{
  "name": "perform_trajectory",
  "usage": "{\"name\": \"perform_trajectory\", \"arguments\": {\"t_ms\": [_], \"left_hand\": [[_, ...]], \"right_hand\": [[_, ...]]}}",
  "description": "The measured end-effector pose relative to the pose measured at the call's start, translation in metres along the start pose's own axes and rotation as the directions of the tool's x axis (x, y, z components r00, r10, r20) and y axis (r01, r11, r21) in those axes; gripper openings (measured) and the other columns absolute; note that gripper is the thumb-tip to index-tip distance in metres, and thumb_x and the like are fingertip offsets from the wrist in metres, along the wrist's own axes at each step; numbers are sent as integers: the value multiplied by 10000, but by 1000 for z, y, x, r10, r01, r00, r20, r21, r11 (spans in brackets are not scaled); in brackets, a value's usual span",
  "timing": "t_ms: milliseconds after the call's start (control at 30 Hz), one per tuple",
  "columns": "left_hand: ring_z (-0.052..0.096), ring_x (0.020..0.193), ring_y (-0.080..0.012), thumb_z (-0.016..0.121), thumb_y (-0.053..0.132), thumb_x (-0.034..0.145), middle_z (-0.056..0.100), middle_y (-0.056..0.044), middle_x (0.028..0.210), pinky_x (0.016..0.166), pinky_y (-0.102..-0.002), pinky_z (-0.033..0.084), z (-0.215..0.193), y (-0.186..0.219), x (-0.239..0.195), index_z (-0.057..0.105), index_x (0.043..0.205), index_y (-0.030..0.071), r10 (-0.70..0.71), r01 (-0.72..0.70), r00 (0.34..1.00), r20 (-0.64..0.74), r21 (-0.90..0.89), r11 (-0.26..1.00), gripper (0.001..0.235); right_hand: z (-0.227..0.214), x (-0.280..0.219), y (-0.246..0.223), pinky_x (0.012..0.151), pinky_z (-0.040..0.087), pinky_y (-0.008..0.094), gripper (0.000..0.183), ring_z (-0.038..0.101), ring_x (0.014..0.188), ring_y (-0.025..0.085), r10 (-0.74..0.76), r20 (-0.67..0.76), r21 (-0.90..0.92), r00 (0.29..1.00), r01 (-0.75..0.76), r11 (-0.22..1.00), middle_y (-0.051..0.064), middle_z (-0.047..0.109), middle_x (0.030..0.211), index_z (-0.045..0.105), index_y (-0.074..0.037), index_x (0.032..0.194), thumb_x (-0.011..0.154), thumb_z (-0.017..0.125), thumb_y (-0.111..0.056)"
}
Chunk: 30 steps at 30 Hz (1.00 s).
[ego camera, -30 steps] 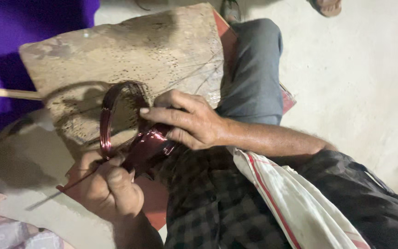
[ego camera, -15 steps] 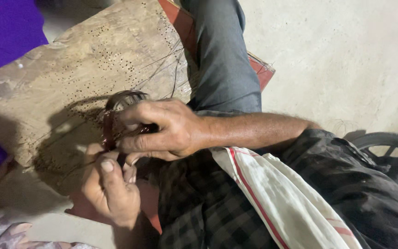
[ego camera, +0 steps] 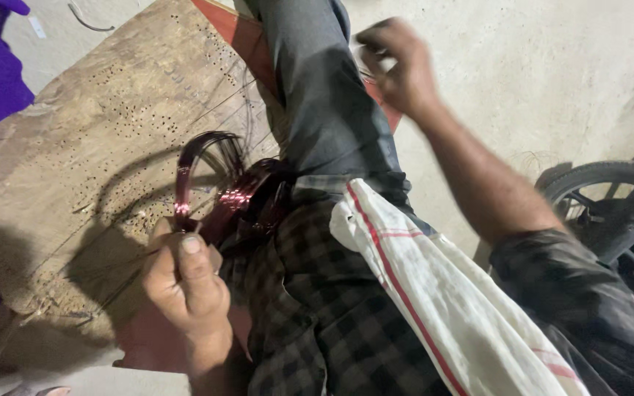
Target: The person winds copper wire around a rectangular wooden block with protruding dowels, creating a coil. They repeatedly wrap the wire, adjust the coil, and use pliers to cut the wire. The finished coil is removed from the block and placed aside.
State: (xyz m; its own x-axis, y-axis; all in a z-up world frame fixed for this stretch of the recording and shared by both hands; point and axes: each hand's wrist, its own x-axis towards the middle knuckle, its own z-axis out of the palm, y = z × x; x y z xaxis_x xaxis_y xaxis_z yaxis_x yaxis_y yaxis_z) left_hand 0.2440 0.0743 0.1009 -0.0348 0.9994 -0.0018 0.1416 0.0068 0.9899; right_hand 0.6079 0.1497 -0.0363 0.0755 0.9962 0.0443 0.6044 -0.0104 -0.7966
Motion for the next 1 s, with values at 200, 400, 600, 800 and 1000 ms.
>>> {"name": "perform_trajectory", "arguments": {"t_ms": [200,400,600,800,1000], "left_hand": [[422,538,-65,578,271,1083,478,11,697,436,-207,290,-8,-6,3,544,775,17,-50,50,999,0,-17,999,400],[485,617,-97,568,262,1153,536,7,679,589,-254,339,-7,-3,3,550,728,3,27,-39,997,76,155,987,498],[465,573,-91,589,270,1088,512,-28,750,564,-266,362,-3,4,2,611,802,-10,-104,102,995,11,89,991,400],[490,666,-123,601,218,1087,547,-10,733,637,-300,391,-1,7,5,714,887,-12,-62,65,998,-33,110,992,325],[544,727,-157,643,190,1078,587,-53,801,628,-299,404,2,11,5,696,864,5,128,-110,988,-92,179,978,287]], "right_hand": [[-26,-54,144,988,517,463,274,644,1144,382,111,192,-409,975,-23,912,194,694,1205,765,-49,1145,886,815,-127],[-14,-70,167,1005,505,453,187,626,1162,368,217,208,-436,954,-108,894,153,701,1221,797,-107,1039,855,820,-128],[-12,-57,157,984,507,451,117,612,1133,358,192,172,-524,966,-75,848,111,707,1208,808,-137,924,814,845,-121],[-28,-25,48,903,545,450,28,691,989,330,-86,118,-401,989,127,907,111,743,973,771,-45,950,939,798,-45],[-13,-35,-107,647,598,324,19,733,716,176,-438,439,264,784,353,898,109,751,844,713,-25,883,898,704,-33]]}}
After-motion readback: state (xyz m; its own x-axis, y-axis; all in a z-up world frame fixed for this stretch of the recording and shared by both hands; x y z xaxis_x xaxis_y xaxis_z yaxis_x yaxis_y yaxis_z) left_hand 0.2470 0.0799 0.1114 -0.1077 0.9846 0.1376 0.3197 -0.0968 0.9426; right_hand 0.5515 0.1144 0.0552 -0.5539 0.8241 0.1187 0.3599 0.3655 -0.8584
